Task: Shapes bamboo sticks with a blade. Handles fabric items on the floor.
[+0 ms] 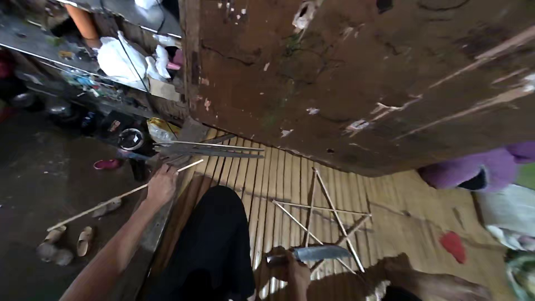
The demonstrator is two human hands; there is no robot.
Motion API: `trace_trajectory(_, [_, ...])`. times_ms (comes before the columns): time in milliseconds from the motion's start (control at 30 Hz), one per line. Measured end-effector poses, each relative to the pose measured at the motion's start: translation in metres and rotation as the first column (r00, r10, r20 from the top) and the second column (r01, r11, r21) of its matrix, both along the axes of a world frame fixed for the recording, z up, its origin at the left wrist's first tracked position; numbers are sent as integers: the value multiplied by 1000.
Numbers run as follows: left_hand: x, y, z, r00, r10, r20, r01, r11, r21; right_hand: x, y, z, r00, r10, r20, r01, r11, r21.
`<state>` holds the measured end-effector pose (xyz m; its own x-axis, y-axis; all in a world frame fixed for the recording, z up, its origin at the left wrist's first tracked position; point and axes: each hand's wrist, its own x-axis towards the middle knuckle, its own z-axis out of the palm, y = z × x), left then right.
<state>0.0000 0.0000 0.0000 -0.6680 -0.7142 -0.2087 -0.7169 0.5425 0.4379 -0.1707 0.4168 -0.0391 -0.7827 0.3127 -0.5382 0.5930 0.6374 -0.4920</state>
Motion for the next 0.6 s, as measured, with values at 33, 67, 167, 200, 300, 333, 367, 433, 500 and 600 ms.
trace_trajectory(33, [5, 2, 3, 1000, 24, -1, -24, 999, 21, 2, -2, 3, 999, -41, -18, 40, 999, -31])
trace_trajectory(67, [10, 2, 4, 999, 44, -2, -44, 998, 38, 5, -4, 6, 996, -82, -32, 80, 995, -63])
trace_trajectory(167, [26, -4, 5, 998, 66, 23, -69, 992, 109, 10, -4, 5, 973, -210, -97, 189, 963, -193])
trace_trajectory(200, [31, -6, 4, 997, 71, 32, -74, 990, 118, 12, -1, 3, 963, -237, -128, 204, 952, -227])
trace_trajectory(300, [45, -15, -1, 997, 79, 21, -81, 989, 127, 18, -1, 17, 929, -312, -197, 240, 916, -322])
trace_trajectory(333, [50, -17, -3, 997, 80, 14, -82, 988, 132, 19, -5, 25, 917, -320, -237, 231, 913, -337])
trace_trajectory(367, [53, -19, -5, 997, 79, 4, -78, 988, 135, 21, -9, 36, 902, -311, -298, 198, 914, -353])
trace_trajectory(433, [60, -21, -11, 997, 68, -21, -65, 992, 111, 26, -24, 65, 860, -251, -444, 62, 916, -396])
trace_trajectory(500, [63, -20, -18, 996, 62, -62, -58, 996, 63, 35, -55, 104, 823, -185, -537, -90, 891, -445])
trace_trajectory(600, [65, -17, -26, 987, 53, -151, -56, 998, -18, 54, -120, 147, 805, 19, -593, -364, 805, -469])
